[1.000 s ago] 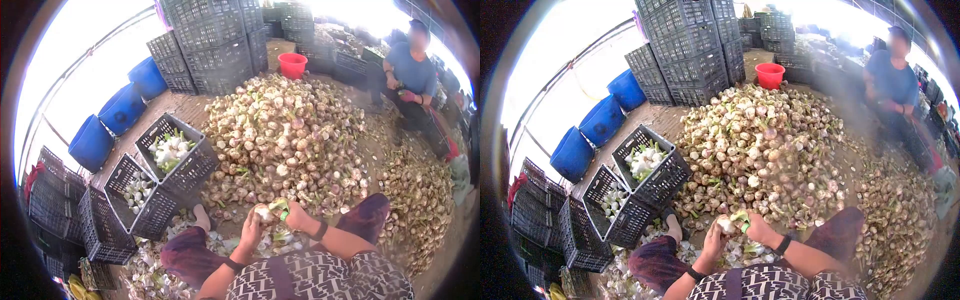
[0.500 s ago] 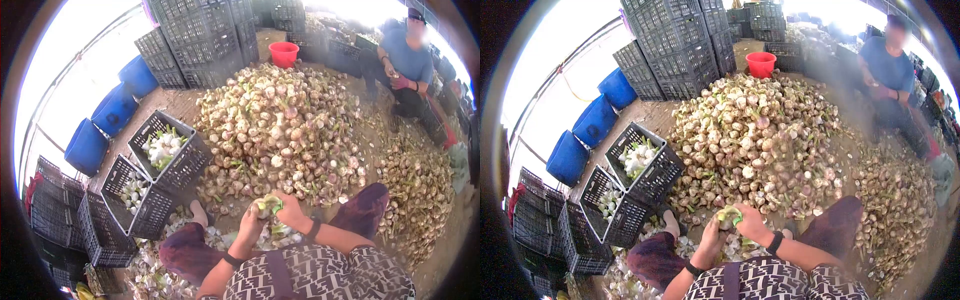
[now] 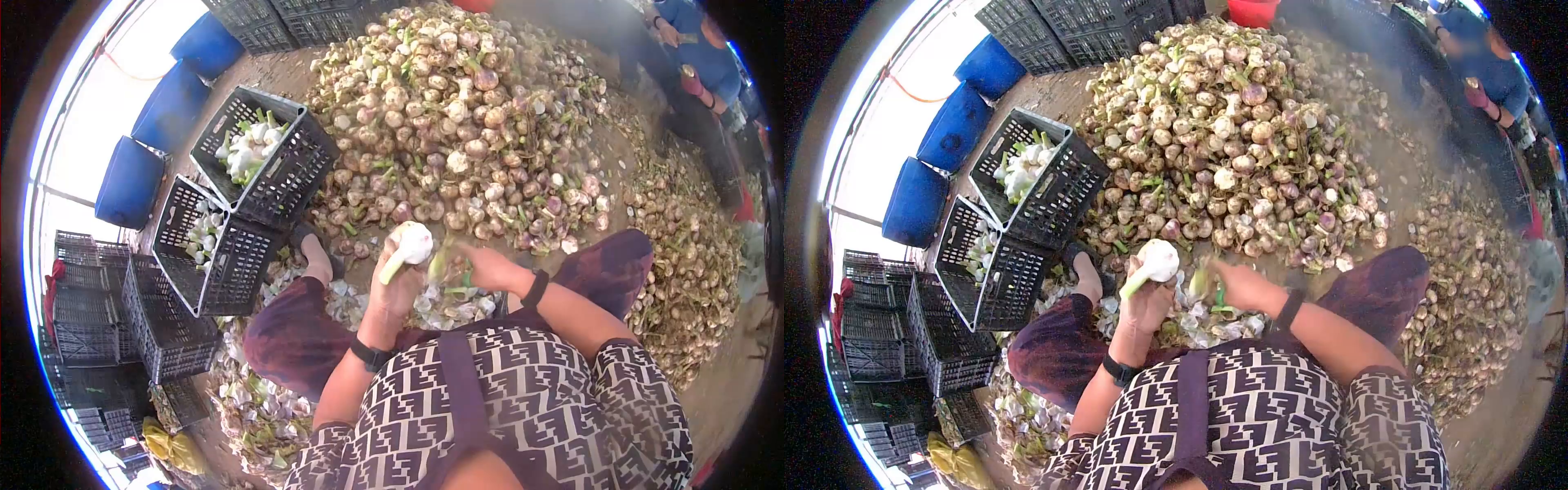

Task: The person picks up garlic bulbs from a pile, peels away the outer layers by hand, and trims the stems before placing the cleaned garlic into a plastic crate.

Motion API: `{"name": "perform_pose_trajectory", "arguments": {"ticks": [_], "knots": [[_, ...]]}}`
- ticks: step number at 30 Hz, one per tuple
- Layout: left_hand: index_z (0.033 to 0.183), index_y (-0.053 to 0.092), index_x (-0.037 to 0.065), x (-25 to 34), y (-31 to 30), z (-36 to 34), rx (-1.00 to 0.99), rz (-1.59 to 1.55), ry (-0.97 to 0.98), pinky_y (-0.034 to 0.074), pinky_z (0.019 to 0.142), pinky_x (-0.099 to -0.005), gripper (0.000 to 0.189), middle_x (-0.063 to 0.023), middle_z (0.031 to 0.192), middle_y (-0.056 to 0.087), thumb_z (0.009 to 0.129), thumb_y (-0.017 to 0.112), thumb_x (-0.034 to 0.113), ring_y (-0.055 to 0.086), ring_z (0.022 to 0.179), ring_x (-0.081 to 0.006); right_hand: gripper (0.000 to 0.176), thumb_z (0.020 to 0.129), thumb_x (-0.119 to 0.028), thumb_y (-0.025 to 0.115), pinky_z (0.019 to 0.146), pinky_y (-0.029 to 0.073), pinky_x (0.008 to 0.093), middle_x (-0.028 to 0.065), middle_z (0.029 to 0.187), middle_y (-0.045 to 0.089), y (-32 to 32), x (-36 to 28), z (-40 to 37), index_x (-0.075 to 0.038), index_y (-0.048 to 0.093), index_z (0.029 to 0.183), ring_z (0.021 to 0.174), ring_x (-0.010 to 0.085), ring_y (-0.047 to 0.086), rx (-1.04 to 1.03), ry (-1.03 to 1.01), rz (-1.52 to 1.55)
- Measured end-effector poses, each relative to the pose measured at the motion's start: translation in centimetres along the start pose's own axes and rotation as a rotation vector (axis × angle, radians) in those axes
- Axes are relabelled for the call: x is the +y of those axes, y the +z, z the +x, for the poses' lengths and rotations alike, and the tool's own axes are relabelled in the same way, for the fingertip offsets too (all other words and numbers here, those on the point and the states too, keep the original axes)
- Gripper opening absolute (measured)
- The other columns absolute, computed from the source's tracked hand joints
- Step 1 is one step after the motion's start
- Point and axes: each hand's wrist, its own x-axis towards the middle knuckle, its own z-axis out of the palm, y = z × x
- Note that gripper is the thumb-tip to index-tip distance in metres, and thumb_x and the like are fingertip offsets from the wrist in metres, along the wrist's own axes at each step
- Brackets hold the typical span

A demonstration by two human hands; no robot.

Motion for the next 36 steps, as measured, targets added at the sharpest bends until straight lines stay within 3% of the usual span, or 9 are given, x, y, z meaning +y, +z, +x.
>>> {"name": "perform_pose_trajectory", "arguments": {"ticks": [4,7,8,12,20,24,27,32,36], "knots": [[0.115,0.049,0.010,-0.4,-0.4,0.2,0.146,0.086,0.004,0.043,0.087,-0.0390,0.044,-0.0048,0.107,0.056,0.087,0.051,0.043,0.054,0.097,-0.0209,0.038,0.074,-0.009,0.061,0.077,0.047,0.0375,0.0190,0.096,0.061,-1.8,-3.9,0.2,-0.002,0.054,0.111,0.089,0.0311,0.061,0.351,-0.189,0.396],[0.115,0.046,0.011,-0.6,-0.3,0.3,0.031,0.064,-0.024,0.043,0.083,-0.0366,0.040,-0.0042,0.106,0.054,0.089,0.047,0.041,0.053,0.096,-0.0189,0.031,0.075,-0.008,0.060,0.077,0.047,0.0361,0.0185,0.098,0.061,-3.0,-6.1,0.4,-0.002,0.057,0.105,0.092,0.0290,0.060,0.440,-0.246,0.448],[0.116,0.045,0.011,-0.8,-0.7,0.5,0.003,0.090,-0.027,0.043,0.084,-0.0374,0.043,-0.0039,0.106,0.054,0.088,0.047,0.044,0.054,0.095,-0.0190,0.029,0.071,-0.003,0.058,0.074,0.047,0.0356,0.0167,0.095,0.060,-2.3,-5.6,1.1,-0.002,0.059,0.099,0.088,0.0297,0.059,0.607,-0.408,0.229],[0.115,0.046,0.010,-0.7,-0.2,0.2,0.013,0.061,-0.075,0.043,0.084,-0.0390,0.041,-0.0051,0.106,0.055,0.089,0.045,0.042,0.054,0.095,-0.0195,0.029,0.061,0.001,0.053,0.070,0.047,0.0392,0.0160,0.084,0.059,-2.5,-5.6,1.1,0.000,0.057,0.090,0.081,0.0340,0.056,0.556,-0.463,0.141],[0.116,0.044,0.010,-0.8,-0.3,-0.2,-0.038,0.068,-0.155,0.043,0.084,-0.0409,0.042,-0.0073,0.107,0.053,0.080,0.060,0.022,0.052,0.100,-0.0219,0.017,0.067,-0.003,0.052,0.068,0.046,0.0395,0.0139,0.077,0.057,-3.0,-5.4,0.5,-0.001,0.055,0.084,0.076,0.0326,0.056,0.525,-0.453,-0.008],[0.115,0.045,0.008,-1.0,0.6,-0.5,0.115,0.070,-0.150,0.044,0.087,-0.0419,0.039,-0.0086,0.108,0.053,0.083,0.059,0.023,0.053,0.099,-0.0227,0.018,0.069,-0.005,0.054,0.067,0.046,0.0395,0.0148,0.078,0.058,-3.5,-4.9,0.5,-0.001,0.057,0.086,0.076,0.0335,0.057,0.536,-0.408,0.017],[0.114,0.047,0.007,-0.7,0.0,0.1,0.144,0.076,-0.125,0.044,0.089,-0.0408,0.035,-0.0085,0.107,0.054,0.086,0.056,0.025,0.053,0.099,-0.0224,0.020,0.068,-0.006,0.056,0.067,0.047,0.0397,0.0164,0.082,0.059,-3.2,-4.9,0.4,-0.001,0.058,0.088,0.078,0.0347,0.057,0.517,-0.316,0.290],[0.113,0.047,0.006,-1.2,-0.3,-0.2,0.101,0.114,-0.141,0.043,0.090,-0.0404,0.033,-0.0075,0.107,0.054,0.088,0.054,0.025,0.053,0.098,-0.0214,0.027,0.063,0.002,0.054,0.065,0.045,0.0392,0.0185,0.080,0.058,-2.6,-4.9,-0.4,0.000,0.059,0.089,0.075,0.0361,0.056,0.555,-0.373,0.180],[0.114,0.046,0.006,-0.7,0.5,-0.7,0.118,0.167,-0.152,0.044,0.088,-0.0398,0.032,-0.0078,0.108,0.053,0.088,0.053,0.023,0.053,0.099,-0.0213,0.019,0.066,-0.002,0.054,0.066,0.046,0.0399,0.0151,0.076,0.056,-2.9,-5.0,-0.4,-0.001,0.054,0.085,0.075,0.0334,0.056,0.526,-0.426,0.055]]}}
